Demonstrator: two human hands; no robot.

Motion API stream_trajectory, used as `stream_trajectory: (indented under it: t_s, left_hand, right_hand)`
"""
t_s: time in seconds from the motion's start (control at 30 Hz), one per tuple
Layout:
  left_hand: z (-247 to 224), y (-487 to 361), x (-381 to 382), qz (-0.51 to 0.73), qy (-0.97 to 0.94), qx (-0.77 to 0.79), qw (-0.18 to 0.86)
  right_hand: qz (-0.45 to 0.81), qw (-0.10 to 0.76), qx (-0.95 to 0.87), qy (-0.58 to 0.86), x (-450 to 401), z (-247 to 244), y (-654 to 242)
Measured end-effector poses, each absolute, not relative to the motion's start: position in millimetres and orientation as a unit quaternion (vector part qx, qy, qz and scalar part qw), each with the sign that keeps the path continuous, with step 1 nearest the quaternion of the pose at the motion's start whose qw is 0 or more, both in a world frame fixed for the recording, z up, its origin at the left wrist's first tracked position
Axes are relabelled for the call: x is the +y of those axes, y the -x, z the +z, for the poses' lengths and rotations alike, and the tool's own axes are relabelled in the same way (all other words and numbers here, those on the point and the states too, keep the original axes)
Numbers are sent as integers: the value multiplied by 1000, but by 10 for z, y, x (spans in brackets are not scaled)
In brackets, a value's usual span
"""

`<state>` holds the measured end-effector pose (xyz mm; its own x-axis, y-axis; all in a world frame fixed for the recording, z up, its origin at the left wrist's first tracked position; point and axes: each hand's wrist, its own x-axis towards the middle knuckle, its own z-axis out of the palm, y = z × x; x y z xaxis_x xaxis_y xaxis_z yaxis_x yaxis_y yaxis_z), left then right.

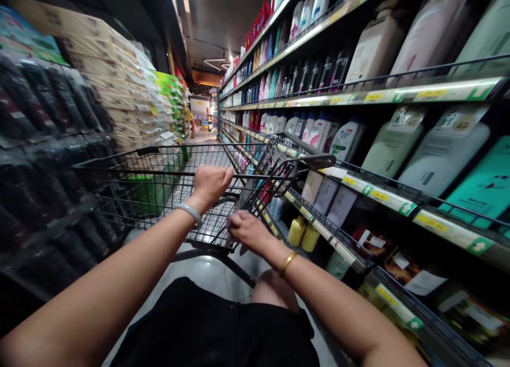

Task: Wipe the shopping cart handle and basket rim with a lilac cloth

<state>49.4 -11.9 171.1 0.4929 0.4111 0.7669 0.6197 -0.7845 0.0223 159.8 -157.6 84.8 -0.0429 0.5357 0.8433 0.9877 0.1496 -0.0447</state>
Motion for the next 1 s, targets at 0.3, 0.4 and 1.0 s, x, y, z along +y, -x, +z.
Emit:
stream_trajectory:
  t_s: [0.3, 0.4, 1.0]
  left_hand:
    - [1780, -307, -112, -357, 869, -323, 116]
    - [1779, -232, -121, -348, 869, -332, 116]
    - [2000, -648, -996, -358, 893, -271, 7]
  right_hand:
    - [-463, 259, -678, 509, -2056, 1767, -2229]
    - [-513, 307, -614, 516, -2143, 2018, -2244]
    - [-229, 73, -555, 796, -2275, 3292, -2023]
